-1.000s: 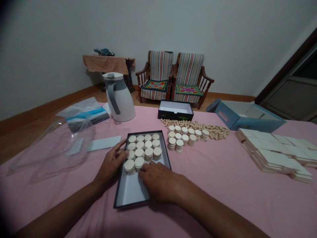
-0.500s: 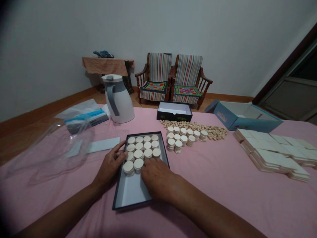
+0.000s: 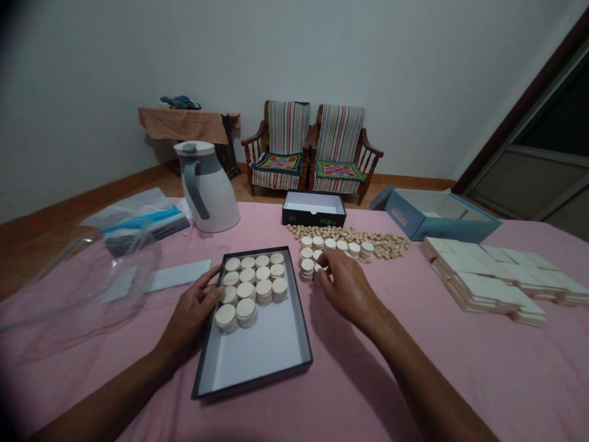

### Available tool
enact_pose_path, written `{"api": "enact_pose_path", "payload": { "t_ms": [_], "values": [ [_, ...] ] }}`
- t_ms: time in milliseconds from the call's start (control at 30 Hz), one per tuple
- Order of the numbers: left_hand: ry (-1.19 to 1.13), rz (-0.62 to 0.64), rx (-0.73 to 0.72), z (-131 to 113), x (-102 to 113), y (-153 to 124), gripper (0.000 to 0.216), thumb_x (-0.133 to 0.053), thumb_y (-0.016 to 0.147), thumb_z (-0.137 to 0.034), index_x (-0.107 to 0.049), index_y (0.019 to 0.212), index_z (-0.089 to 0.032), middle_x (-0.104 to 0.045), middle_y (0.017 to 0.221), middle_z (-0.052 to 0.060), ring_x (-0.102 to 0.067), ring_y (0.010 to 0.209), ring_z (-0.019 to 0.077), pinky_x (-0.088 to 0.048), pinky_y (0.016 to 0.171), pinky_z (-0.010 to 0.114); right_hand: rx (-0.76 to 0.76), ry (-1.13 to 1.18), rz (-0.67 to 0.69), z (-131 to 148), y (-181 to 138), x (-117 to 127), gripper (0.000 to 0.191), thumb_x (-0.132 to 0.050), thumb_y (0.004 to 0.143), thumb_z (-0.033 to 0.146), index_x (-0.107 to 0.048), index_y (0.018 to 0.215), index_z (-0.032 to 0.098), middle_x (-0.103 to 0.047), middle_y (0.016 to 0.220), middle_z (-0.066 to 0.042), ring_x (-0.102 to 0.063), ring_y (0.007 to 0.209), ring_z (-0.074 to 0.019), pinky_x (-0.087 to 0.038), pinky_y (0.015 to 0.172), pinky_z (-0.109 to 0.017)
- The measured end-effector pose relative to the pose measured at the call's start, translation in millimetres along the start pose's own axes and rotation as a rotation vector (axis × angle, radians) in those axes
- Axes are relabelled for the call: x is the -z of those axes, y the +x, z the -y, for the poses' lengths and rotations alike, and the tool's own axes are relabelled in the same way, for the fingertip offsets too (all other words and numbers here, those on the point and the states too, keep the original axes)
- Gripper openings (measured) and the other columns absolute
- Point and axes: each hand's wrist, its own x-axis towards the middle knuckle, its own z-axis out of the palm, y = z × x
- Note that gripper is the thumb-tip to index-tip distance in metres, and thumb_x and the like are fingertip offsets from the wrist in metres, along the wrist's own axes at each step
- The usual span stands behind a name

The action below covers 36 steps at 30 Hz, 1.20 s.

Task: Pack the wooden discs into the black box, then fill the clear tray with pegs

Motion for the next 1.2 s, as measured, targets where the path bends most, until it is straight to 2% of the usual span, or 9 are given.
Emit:
{"api": "enact_pose_path", "payload": {
  "t_ms": [133,300,533,833,1033,1200],
  "values": [
    [-0.011,0.002,0.000,0,0,0,0.071,-0.065,0.073,-0.038,-0.042,0.136,-0.013,-0.070,0.081,0.004,-0.063,0.067,0.0174,-0.046,0.057,0.023,-0.155,-0.084,0.028,-25,2,-26,0.015,-0.053,0.077,0.018,-0.052,0.092,0.016,-0.062,0.089,-0.007,-0.056,0.079,-0.0176,-0.035,0.065,-0.026],
    [-0.017,0.007,-0.006,0,-1,-1,0.071,-0.065,0.075,-0.038,-0.041,0.137,-0.014,-0.071,0.087,0.006,-0.065,0.071,0.0187,-0.047,0.060,0.025,-0.271,-0.078,-0.004,-28,2,-44,0.022,-0.055,0.077,0.025,-0.048,0.096,0.016,-0.062,0.094,-0.009,-0.057,0.081,-0.0187,-0.035,0.064,-0.026],
    [0.017,0.002,-0.009,1,0,0,0.071,-0.065,0.074,-0.041,-0.042,0.136,-0.014,-0.070,0.080,0.004,-0.064,0.067,0.0180,-0.047,0.059,0.025,-0.313,-0.104,0.029,-23,5,-48,0.032,-0.058,0.079,0.033,-0.045,0.102,0.016,-0.063,0.096,-0.010,-0.060,0.084,-0.0210,-0.035,0.063,-0.027],
    [-0.010,-0.001,-0.002,-2,-1,-1,0.072,-0.065,0.073,-0.040,-0.042,0.136,-0.012,-0.071,0.087,0.007,-0.065,0.069,0.0187,-0.047,0.059,0.024,-0.362,-0.196,0.007,-5,2,-53,0.034,-0.051,0.085,0.039,-0.040,0.108,0.016,-0.064,0.100,-0.012,-0.062,0.087,-0.0257,-0.034,0.060,-0.030],
    [0.012,-0.003,-0.012,1,0,0,0.071,-0.065,0.074,-0.039,-0.043,0.135,-0.013,-0.070,0.080,0.004,-0.064,0.066,0.0177,-0.046,0.057,0.024,-0.360,-0.261,-0.048,1,-3,-60,0.026,-0.043,0.090,0.032,-0.041,0.110,0.016,-0.064,0.095,-0.012,-0.062,0.082,-0.0235,-0.033,0.062,-0.031],
    [0.016,-0.004,-0.018,3,1,1,0.069,-0.065,0.074,-0.038,-0.044,0.135,-0.014,-0.069,0.076,0.002,-0.062,0.064,0.0159,-0.046,0.057,0.023,-0.329,-0.258,-0.064,2,-5,-61,0.025,-0.043,0.088,0.025,-0.041,0.111,0.017,-0.065,0.097,-0.011,-0.061,0.080,-0.0228,-0.031,0.062,-0.031]
  ]
}}
